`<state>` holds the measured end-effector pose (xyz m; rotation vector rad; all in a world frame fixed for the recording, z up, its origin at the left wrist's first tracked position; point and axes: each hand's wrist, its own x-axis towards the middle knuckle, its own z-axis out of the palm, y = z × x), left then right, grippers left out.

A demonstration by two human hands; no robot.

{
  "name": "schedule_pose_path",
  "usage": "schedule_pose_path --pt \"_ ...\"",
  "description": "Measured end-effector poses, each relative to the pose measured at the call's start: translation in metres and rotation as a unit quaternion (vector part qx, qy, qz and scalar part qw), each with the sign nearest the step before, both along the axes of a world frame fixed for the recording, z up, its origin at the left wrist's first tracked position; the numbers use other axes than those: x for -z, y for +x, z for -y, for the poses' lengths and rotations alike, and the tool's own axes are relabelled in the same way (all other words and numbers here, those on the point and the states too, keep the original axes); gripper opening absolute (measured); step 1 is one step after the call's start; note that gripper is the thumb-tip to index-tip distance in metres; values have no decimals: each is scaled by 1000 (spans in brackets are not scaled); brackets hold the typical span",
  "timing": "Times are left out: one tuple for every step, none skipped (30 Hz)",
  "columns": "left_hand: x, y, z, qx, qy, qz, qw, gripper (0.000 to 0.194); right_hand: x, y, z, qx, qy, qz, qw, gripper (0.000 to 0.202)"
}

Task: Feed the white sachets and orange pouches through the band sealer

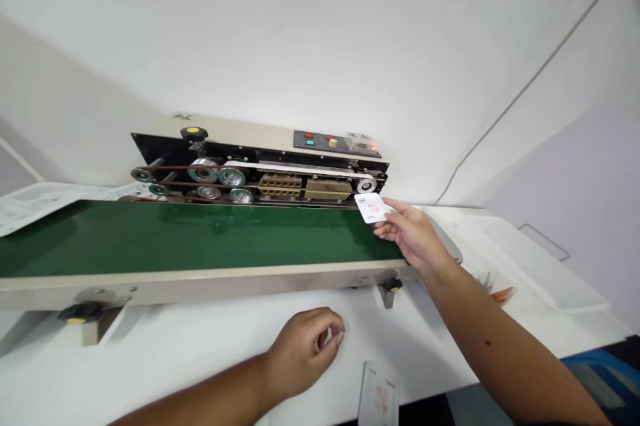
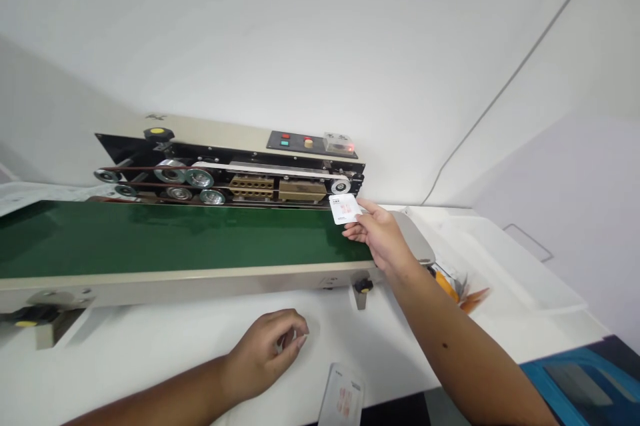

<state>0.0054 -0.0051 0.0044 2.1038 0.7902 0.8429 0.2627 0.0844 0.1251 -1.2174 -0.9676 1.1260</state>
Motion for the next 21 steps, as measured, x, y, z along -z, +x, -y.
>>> schedule_pose_path --pt "0 0 0 0 0 2 1000 9 2 1 1 12 9 2 1000 54" --pt "1 0 0 0 0 5 1000 9 3 3 3 30 19 3 999 54" --pt "1 0 0 0 0 7 1000 9 5 5 4 53 28 3 998 55" --pt "1 0 0 2 0 8 1000 9 6 7 5 75 37 1 997 55" --pt "1 0 0 4 1 8 1000 10 7 9 6 92 43 -3 995 55" --pt "1 0 0 7 2 7 1000 10 8 10 6 101 47 -7 994 55" --pt "2 0 0 9 4 5 1000 11 8 10 6 102 48 -10 994 54" --pt "2 -1 0 11 5 3 1000 11 7 10 6 95 45 -12 994 53" --pt "2 -1 0 12 7 2 1000 11 6 9 5 82 38 -13 996 51" --pt "3 0 0 13 8 1 1000 11 4 7 4 64 29 -14 997 49" --pt "3 0 0 12 9 0 1000 11 3 5 2 45 18 -15 999 48" --pt "4 0 0 11 9 -1 1000 11 1 4 1 23 7 -15 1000 47" --pt "4 0 -1 10 9 -2 1000 11 -1 2 0 2 -3 -15 1000 47" --pt "4 0 -1 9 10 -2 1000 11 -2 1 -2 -18 -12 -14 1000 47" --pt "4 0 -1 9 10 -3 1000 11 -3 0 -3 -34 -19 -11 999 48" --pt "4 1 -1 9 12 -3 1000 11 -4 -1 -4 -49 -24 -6 999 49" --pt "4 1 -1 9 14 -3 1000 11 -4 -1 -4 -59 -27 2 998 50" --pt "4 1 -1 9 16 -4 1000 11 -4 -2 -4 -65 -28 13 997 50" --pt "4 1 -1 11 19 -5 1000 11 -4 -3 -3 -69 -28 28 997 51" --pt "4 1 -1 12 22 -6 1000 11 -3 -4 -2 -71 -25 46 996 51" --pt "4 1 -1 14 24 -7 1000 12 -2 -4 -1 -71 -21 64 995 52"
